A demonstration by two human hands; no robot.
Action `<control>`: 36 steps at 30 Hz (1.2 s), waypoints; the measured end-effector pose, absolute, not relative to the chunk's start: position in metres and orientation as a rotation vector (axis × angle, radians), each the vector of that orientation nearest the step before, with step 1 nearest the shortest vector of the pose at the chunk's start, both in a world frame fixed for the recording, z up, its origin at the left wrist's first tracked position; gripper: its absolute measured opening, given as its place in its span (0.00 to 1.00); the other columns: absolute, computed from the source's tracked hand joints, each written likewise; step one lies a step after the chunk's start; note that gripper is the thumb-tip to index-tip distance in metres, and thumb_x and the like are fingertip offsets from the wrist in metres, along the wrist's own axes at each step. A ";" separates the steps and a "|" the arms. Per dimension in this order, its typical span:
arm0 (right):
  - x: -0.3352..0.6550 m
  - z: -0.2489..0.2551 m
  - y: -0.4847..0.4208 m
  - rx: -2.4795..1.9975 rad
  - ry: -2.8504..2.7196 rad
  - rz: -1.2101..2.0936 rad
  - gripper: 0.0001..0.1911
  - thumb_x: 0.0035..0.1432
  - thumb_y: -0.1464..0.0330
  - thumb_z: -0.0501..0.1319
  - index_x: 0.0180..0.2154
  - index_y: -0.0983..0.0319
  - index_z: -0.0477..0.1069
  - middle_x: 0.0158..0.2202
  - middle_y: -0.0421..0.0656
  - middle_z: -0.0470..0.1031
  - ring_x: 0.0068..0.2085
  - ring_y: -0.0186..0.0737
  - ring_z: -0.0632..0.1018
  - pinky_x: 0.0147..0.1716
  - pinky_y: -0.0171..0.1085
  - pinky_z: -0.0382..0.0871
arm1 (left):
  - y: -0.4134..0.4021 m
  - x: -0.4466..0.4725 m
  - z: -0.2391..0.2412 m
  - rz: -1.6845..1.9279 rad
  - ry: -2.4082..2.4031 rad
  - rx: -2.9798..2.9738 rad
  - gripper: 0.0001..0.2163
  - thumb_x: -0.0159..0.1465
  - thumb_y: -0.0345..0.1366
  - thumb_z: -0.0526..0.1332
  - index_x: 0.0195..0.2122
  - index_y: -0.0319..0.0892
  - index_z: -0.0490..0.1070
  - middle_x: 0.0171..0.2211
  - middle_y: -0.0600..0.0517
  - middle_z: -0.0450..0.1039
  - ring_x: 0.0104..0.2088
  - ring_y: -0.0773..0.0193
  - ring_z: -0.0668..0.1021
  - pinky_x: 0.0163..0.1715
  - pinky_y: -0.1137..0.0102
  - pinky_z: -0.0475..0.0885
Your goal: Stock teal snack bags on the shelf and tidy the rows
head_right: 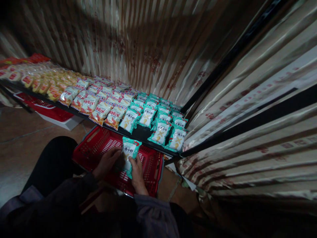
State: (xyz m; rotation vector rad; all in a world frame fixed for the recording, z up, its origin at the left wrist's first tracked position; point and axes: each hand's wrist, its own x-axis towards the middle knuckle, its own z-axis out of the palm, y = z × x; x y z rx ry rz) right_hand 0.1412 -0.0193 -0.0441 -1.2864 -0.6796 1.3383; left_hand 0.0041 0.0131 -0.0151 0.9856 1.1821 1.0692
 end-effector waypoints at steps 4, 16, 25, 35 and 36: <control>0.138 -0.042 -0.018 -1.258 -0.699 1.361 0.23 0.46 0.59 0.65 0.45 0.59 0.72 0.40 0.41 0.79 0.38 0.43 0.78 0.39 0.38 0.70 | 0.027 0.002 -0.010 1.052 1.146 0.944 0.18 0.48 0.49 0.65 0.33 0.41 0.70 0.30 0.51 0.76 0.33 0.60 0.77 0.35 0.67 0.71; 0.144 -0.046 -0.015 -1.232 -0.683 1.398 0.26 0.44 0.57 0.65 0.46 0.59 0.71 0.40 0.42 0.79 0.38 0.46 0.79 0.37 0.40 0.71 | 0.026 0.008 0.009 0.898 1.006 0.824 0.19 0.46 0.51 0.67 0.27 0.39 0.72 0.24 0.52 0.75 0.26 0.63 0.75 0.27 0.69 0.70; 0.144 -0.038 -0.014 -1.276 -0.767 1.336 0.27 0.50 0.49 0.62 0.47 0.59 0.71 0.45 0.43 0.78 0.42 0.43 0.77 0.41 0.39 0.71 | 0.029 0.020 -0.002 0.983 1.069 0.757 0.19 0.46 0.51 0.67 0.28 0.41 0.69 0.25 0.54 0.74 0.24 0.65 0.75 0.25 0.70 0.69; 0.151 -0.041 -0.009 -1.426 -0.832 1.075 0.28 0.49 0.45 0.60 0.41 0.61 0.73 0.38 0.42 0.79 0.38 0.40 0.76 0.38 0.35 0.68 | 0.030 0.032 0.010 0.987 1.042 0.780 0.19 0.47 0.50 0.66 0.31 0.42 0.66 0.26 0.53 0.75 0.24 0.64 0.76 0.23 0.70 0.69; 0.152 -0.040 -0.009 -1.439 -0.841 1.049 0.28 0.49 0.45 0.60 0.41 0.61 0.73 0.36 0.42 0.79 0.37 0.39 0.75 0.37 0.35 0.68 | 0.030 0.033 0.013 0.986 1.041 0.786 0.18 0.48 0.50 0.66 0.31 0.42 0.66 0.26 0.53 0.75 0.23 0.64 0.76 0.23 0.71 0.69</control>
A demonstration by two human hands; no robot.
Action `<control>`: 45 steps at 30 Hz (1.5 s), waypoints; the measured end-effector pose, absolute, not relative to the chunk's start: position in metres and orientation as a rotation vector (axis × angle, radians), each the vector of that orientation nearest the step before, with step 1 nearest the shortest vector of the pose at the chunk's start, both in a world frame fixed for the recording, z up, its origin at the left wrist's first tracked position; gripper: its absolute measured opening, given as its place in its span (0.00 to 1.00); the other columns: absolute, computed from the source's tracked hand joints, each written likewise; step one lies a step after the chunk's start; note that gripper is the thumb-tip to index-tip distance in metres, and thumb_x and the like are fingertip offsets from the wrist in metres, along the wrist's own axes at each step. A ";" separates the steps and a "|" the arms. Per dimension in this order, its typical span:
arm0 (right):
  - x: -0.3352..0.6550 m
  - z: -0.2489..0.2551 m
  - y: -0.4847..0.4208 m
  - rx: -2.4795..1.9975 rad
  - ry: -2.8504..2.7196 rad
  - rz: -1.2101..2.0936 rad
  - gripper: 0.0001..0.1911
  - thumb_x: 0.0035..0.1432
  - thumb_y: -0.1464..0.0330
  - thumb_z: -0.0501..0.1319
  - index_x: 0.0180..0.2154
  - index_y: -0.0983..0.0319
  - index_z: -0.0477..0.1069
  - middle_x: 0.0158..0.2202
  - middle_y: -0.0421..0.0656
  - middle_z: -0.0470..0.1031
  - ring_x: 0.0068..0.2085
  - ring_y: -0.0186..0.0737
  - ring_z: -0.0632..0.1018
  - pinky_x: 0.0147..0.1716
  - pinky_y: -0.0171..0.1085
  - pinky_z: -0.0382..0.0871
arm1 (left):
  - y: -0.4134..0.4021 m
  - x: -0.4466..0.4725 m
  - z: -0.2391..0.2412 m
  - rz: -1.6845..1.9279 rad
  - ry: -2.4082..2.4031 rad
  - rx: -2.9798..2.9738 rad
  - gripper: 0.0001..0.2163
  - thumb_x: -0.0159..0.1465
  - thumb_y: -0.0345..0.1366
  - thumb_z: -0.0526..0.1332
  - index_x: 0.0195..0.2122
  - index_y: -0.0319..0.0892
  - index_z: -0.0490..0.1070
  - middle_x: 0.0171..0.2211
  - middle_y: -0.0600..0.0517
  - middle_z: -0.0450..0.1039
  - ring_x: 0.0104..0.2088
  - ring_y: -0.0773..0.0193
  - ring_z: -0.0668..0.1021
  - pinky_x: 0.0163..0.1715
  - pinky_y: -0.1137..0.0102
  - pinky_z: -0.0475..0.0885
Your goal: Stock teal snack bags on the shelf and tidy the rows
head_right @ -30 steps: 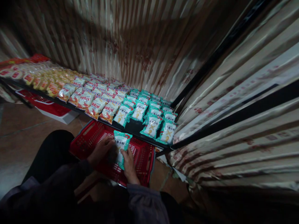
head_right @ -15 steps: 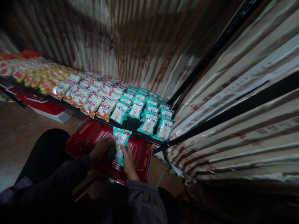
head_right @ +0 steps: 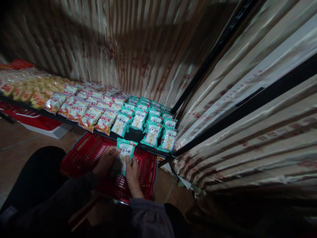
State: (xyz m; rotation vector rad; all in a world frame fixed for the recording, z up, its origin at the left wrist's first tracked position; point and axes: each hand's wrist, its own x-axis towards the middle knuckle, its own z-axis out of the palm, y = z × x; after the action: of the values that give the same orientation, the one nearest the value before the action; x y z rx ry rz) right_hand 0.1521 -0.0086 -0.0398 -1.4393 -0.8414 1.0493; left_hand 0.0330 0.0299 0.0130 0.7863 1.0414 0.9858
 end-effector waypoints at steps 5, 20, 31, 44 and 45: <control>0.157 -0.029 -0.007 -1.475 -0.868 0.970 0.26 0.50 0.47 0.59 0.39 0.61 0.73 0.31 0.40 0.78 0.32 0.37 0.74 0.32 0.33 0.65 | 0.031 0.041 0.024 1.003 1.039 0.813 0.17 0.50 0.50 0.64 0.32 0.42 0.66 0.26 0.54 0.75 0.22 0.66 0.74 0.21 0.72 0.67; 0.163 -0.018 0.005 -1.386 -0.791 0.945 0.26 0.48 0.50 0.62 0.44 0.59 0.71 0.40 0.43 0.79 0.39 0.41 0.77 0.37 0.37 0.71 | 0.068 0.067 0.011 1.182 1.094 0.759 0.23 0.44 0.54 0.67 0.31 0.43 0.62 0.24 0.57 0.71 0.22 0.67 0.74 0.23 0.72 0.69; 0.166 -0.026 0.004 -1.352 -0.728 0.915 0.27 0.47 0.54 0.65 0.46 0.63 0.71 0.44 0.46 0.78 0.45 0.44 0.77 0.47 0.42 0.71 | 0.084 0.081 0.006 1.215 1.107 0.810 0.19 0.48 0.50 0.66 0.32 0.42 0.65 0.26 0.55 0.72 0.26 0.65 0.75 0.27 0.71 0.70; 0.168 -0.031 0.008 -1.305 -0.567 1.000 0.35 0.42 0.59 0.69 0.53 0.60 0.66 0.49 0.46 0.76 0.47 0.45 0.77 0.50 0.45 0.71 | 0.101 0.090 -0.001 1.183 1.178 0.866 0.14 0.56 0.45 0.64 0.35 0.41 0.68 0.28 0.54 0.72 0.29 0.66 0.75 0.31 0.71 0.71; 0.168 -0.030 0.008 -1.283 -0.553 1.024 0.35 0.43 0.59 0.69 0.54 0.59 0.65 0.49 0.46 0.76 0.47 0.45 0.77 0.48 0.45 0.72 | 0.103 0.091 -0.001 1.168 1.186 0.873 0.13 0.58 0.44 0.63 0.35 0.40 0.68 0.29 0.54 0.72 0.30 0.66 0.75 0.31 0.70 0.71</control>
State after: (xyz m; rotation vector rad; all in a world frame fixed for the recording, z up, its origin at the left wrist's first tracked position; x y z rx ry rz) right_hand 0.1676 0.0081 -0.0302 -1.2832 -0.5534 1.0235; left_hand 0.0907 0.1031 -0.0009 0.8730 1.1865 1.1684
